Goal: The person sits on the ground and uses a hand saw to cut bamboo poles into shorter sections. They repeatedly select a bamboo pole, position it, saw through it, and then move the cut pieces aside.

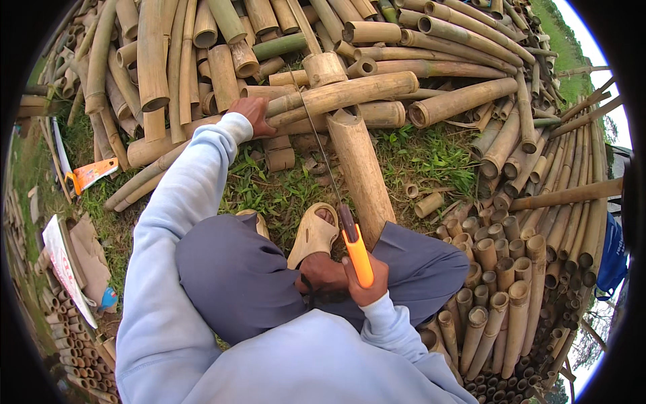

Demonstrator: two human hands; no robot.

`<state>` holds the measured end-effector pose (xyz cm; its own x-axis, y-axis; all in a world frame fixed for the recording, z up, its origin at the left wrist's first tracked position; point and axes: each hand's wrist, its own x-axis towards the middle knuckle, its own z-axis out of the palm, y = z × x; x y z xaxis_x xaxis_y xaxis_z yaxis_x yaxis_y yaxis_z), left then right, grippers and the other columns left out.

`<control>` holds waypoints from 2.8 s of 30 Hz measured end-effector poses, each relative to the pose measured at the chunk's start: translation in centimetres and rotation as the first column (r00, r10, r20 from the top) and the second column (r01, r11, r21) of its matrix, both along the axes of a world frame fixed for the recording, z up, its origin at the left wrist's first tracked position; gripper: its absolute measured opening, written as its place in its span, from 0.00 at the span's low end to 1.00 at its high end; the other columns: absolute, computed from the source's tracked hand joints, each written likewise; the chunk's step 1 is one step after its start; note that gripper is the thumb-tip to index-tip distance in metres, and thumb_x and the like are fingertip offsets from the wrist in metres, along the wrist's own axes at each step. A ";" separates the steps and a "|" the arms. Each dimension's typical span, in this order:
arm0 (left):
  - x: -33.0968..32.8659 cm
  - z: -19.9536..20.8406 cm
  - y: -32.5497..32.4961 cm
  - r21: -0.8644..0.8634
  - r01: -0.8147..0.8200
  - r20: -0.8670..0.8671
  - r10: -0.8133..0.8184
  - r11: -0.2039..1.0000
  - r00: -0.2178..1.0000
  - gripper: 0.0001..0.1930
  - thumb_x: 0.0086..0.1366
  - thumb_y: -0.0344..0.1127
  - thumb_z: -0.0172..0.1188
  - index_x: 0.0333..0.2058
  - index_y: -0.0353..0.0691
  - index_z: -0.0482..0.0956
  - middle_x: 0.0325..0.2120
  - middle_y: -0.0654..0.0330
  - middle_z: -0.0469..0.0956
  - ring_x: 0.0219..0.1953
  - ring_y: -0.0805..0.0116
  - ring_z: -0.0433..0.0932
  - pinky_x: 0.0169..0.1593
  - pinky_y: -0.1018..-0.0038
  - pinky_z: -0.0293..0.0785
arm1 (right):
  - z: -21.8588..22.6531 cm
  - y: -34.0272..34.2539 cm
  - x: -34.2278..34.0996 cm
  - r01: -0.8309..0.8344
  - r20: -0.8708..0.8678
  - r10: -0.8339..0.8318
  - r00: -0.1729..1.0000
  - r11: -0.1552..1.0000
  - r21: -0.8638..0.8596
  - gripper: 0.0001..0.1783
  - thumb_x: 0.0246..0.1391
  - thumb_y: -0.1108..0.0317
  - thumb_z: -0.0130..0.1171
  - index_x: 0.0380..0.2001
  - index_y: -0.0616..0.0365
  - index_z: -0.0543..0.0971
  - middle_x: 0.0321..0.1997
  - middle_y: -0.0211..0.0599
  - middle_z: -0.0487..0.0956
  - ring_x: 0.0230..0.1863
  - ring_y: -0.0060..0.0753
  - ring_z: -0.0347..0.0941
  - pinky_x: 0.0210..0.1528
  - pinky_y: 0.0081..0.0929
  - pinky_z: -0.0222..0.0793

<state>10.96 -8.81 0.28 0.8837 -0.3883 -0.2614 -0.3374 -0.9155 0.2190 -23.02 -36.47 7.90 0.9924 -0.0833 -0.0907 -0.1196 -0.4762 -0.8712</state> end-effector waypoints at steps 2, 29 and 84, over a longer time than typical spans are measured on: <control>-0.8 -0.4 -0.2 -0.005 0.019 0.013 -0.019 1.000 1.000 0.30 0.48 0.53 0.74 0.41 0.33 0.80 0.35 0.42 0.84 0.41 0.42 0.84 0.48 0.56 0.80 | 1.1 -0.9 -3.1 -0.013 0.142 0.024 0.990 0.997 -0.081 0.16 0.56 0.76 0.65 0.49 0.65 0.83 0.29 0.46 0.84 0.32 0.40 0.85 0.38 0.30 0.77; -8.3 1.1 1.9 0.073 0.323 -0.105 -0.315 0.944 0.943 0.22 0.65 0.52 0.59 0.52 0.45 0.76 0.36 0.50 0.83 0.41 0.48 0.83 0.48 0.55 0.79 | -4.7 2.0 10.3 -0.039 0.048 0.031 0.998 0.982 0.187 0.08 0.64 0.71 0.62 0.39 0.66 0.79 0.25 0.34 0.80 0.26 0.24 0.81 0.30 0.26 0.77; 0.4 0.1 -2.7 -0.093 -0.091 -0.162 0.075 0.992 0.984 0.30 0.47 0.51 0.70 0.46 0.35 0.81 0.43 0.41 0.83 0.48 0.42 0.81 0.55 0.54 0.76 | 2.1 -0.1 0.5 0.005 0.042 -0.003 0.999 0.998 -0.057 0.15 0.55 0.78 0.63 0.47 0.66 0.83 0.34 0.50 0.86 0.35 0.45 0.86 0.41 0.33 0.78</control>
<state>11.37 -11.52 0.41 0.8646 -0.3467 -0.3636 -0.2155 -0.9098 0.3548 -22.53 -36.54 10.04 0.9948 -0.0914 -0.0444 -0.0861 -0.5251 -0.8467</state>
